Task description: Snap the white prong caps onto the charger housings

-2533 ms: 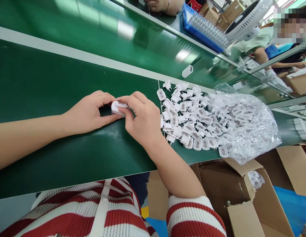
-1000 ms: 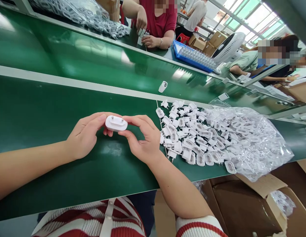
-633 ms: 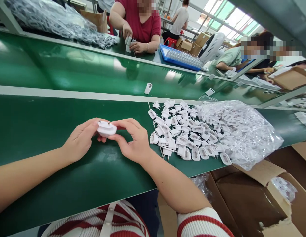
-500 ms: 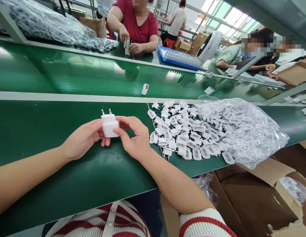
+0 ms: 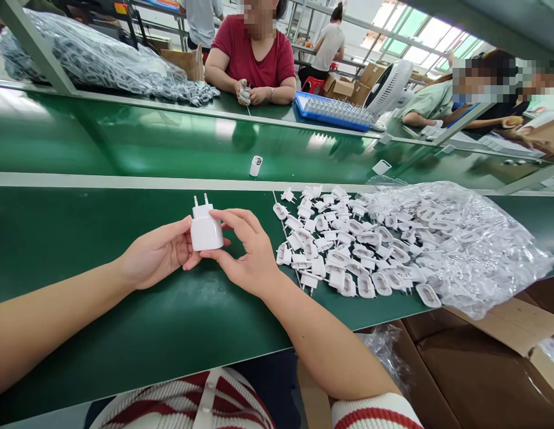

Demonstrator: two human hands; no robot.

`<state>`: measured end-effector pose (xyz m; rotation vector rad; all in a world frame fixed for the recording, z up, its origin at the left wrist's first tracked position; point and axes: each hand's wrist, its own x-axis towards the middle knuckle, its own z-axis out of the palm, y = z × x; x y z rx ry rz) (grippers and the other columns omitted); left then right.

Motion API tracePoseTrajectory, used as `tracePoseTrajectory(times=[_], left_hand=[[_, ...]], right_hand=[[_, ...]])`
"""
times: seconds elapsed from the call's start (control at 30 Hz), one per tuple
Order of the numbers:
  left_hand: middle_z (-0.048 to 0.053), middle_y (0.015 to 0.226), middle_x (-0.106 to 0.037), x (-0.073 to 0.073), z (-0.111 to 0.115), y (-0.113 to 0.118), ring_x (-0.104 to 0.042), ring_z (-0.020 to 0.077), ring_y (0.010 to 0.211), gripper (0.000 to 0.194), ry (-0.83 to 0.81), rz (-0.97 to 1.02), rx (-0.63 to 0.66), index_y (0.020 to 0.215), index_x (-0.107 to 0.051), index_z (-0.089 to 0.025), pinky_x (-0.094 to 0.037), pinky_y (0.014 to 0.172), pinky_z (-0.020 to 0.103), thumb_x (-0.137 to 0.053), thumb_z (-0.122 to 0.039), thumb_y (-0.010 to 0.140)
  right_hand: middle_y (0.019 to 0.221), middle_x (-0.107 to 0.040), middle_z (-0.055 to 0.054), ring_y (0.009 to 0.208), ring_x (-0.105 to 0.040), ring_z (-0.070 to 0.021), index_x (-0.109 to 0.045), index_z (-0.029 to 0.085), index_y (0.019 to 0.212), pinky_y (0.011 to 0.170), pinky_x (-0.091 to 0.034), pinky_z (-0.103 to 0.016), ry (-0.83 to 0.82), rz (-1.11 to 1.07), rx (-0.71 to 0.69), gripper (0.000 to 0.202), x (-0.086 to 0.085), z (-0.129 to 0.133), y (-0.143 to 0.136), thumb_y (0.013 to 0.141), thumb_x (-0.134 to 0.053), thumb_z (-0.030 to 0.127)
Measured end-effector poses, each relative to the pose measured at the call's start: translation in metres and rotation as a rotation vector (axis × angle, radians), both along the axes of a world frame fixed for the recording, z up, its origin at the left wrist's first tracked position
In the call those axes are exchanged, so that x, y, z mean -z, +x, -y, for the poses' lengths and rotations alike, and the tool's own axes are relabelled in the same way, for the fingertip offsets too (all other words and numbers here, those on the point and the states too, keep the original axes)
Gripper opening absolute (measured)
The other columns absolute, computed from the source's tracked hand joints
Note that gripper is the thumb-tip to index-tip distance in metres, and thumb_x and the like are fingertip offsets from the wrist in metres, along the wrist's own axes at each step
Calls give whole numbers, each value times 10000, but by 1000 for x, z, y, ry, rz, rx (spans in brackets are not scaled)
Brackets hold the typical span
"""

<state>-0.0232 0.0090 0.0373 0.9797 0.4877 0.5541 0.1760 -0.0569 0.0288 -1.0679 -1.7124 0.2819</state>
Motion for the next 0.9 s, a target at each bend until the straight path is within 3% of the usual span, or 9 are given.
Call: tracePoseTrajectory(times=[0.13,0.3,0.4,0.47,0.53,0.6,0.73,0.9], left_hand=[[173,1144,-790,2,1,-3,-602,140,683,462,88,-25,25,1184,-771,-140,-523,657,254,-557,-534,1077],[149,1061,-791,2,3,-4,-626,163,765,461,106,-4,44,1085,-765,-151,-516,696,263,-601,-581,1057],[142,1052,-772,2,6,-2,-637,178,812,473,97,-12,50,1094,-738,-157,-527,722,282,-580,-602,1063],[124,1066,-746,4,8,-2,-639,177,847,448,159,-30,-11,1130,-709,-170,-545,755,290,-554,-588,1081],[89,1147,-704,8,10,-2,-636,158,901,333,350,-17,-171,1188,-660,-213,-563,816,285,-577,-521,1091],[68,1316,-636,11,10,-4,-641,153,1026,284,643,22,-312,1301,-598,-280,-576,914,292,-681,-399,1057],[111,1562,-500,10,8,-9,-589,236,1330,675,1107,-6,-295,1570,-476,-353,-574,1094,383,-767,-206,979],[113,1514,-577,-2,8,-13,-609,260,1342,705,1334,-84,-364,1607,-503,-356,-596,1109,401,-761,-176,976]], right_hand=[[1324,-738,-85,1211,-709,-268,-678,307,1374,1044,-623,-464,49,72,-22,484,-3,1,3,918,-840,330],[1181,-787,-83,1079,-754,-247,-729,283,1288,931,-640,-416,119,34,-11,415,-9,7,0,892,-853,290],[1164,-796,-81,1054,-758,-248,-738,286,1269,905,-643,-418,119,42,11,401,-11,8,-3,888,-860,316],[1156,-802,-80,1042,-759,-257,-740,285,1254,893,-651,-431,105,37,32,386,-10,7,-4,898,-851,384],[1150,-806,-80,1041,-756,-265,-739,281,1246,907,-654,-451,102,3,56,394,-8,5,-3,901,-845,441],[1173,-801,-80,1066,-747,-264,-735,281,1259,947,-648,-460,110,-62,52,425,-7,3,-1,887,-869,438],[1243,-770,-69,1124,-729,-249,-715,309,1317,975,-647,-439,76,-208,-15,507,-7,3,5,861,-906,420],[1199,-767,-73,1114,-730,-255,-722,305,1293,931,-662,-431,69,-235,-57,506,-10,7,4,853,-902,479]])
